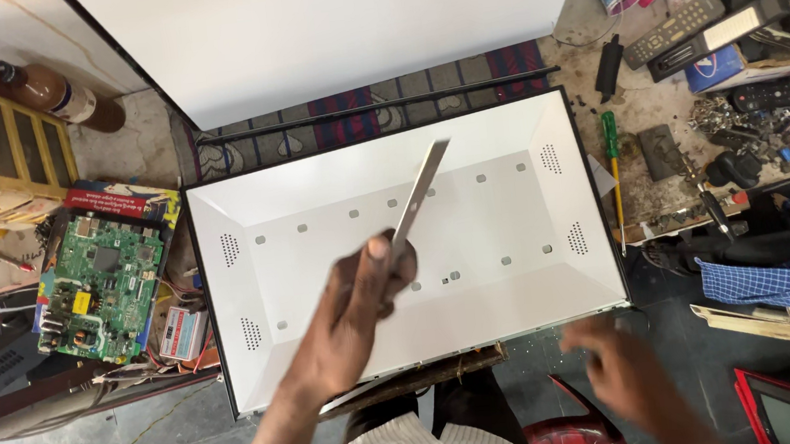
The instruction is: The person disassembles the back casing of a television by hand, removes internal components, and places a new component strip onto the interior panel.
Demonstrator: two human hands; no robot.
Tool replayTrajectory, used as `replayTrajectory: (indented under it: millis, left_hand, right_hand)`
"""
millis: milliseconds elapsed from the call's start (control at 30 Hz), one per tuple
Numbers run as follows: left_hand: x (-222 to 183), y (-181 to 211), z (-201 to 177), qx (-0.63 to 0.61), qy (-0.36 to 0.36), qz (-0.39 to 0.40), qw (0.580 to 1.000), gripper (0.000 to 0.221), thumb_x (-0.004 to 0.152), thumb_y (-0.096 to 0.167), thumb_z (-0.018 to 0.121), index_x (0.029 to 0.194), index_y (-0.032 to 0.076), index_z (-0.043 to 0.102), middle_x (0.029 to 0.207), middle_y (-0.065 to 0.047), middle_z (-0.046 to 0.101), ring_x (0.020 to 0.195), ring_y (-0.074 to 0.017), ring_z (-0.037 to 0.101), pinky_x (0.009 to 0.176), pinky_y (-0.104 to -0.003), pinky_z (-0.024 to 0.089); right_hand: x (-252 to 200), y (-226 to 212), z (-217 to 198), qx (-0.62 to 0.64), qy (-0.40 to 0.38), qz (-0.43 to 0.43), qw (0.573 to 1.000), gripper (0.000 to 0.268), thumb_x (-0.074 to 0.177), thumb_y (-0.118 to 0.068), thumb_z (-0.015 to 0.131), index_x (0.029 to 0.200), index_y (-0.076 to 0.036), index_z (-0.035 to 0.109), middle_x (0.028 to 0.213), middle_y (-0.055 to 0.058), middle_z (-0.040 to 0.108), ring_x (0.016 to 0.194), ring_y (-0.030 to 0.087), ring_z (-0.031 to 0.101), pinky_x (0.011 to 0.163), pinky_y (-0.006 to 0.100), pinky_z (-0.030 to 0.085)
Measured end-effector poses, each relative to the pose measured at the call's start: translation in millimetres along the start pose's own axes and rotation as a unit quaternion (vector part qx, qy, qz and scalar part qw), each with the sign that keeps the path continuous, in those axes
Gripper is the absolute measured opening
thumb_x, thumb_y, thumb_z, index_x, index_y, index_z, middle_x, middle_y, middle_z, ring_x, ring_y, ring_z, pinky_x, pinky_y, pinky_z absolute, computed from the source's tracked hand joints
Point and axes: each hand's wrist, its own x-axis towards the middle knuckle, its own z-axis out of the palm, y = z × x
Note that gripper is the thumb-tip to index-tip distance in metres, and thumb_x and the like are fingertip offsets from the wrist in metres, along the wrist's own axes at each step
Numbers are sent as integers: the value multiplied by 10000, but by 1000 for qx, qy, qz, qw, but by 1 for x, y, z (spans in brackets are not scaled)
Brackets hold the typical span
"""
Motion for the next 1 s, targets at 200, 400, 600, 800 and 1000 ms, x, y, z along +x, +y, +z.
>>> replayTrajectory:
  millis: [200, 400, 600, 800, 1000]
  left_hand:
    - [20, 35, -5, 166, 78, 11, 983, 473, 1084, 376, 402, 826, 41, 613, 565, -47, 443, 490, -174, 412, 492, -373, 351]
    - [81, -28, 41, 334, 112, 123, 928, 333, 1072, 265, 537, 890, 20, 671, 759, -116, 626, 570, -234, 624, 483, -373, 515]
    - [139, -133, 86, 461, 88, 201, 860, 335, 1045, 341, 574, 916, 54, 690, 941, -134, 649, 849, -253, 669, 630, -375, 575]
    - [188, -187, 97, 468, 46, 153, 869, 339, 1036, 381, 551, 960, 75, 676, 1000, -103, 629, 928, -256, 656, 748, -416, 584]
    - [216, -218, 97, 474, 56, 131, 869, 346, 1020, 409, 539, 981, 89, 665, 1006, -101, 634, 938, -254, 664, 781, -434, 578]
  right_hand:
    - [-153, 89, 120, 96, -108, 344, 928, 145, 767, -7, 476, 691, -9, 600, 588, 141, 540, 546, 227, 556, 558, 387, 476]
    - [-75, 39, 80, 188, 47, 333, 923, 302, 979, -217, 496, 777, -26, 615, 540, 41, 421, 504, 129, 399, 474, 339, 332]
    - [83, 22, 31, 255, 135, 262, 921, 222, 1035, -247, 595, 1006, -40, 673, 753, -24, 635, 536, 23, 424, 465, 239, 314]
    - [194, 70, 35, 453, 170, 242, 841, 93, 1101, -72, 511, 1082, -51, 600, 835, 39, 586, 572, 38, 393, 499, 226, 323]
    - [212, 58, 44, 457, 135, 231, 848, 148, 1164, -92, 440, 1039, -59, 511, 852, 34, 557, 603, 49, 391, 527, 226, 339]
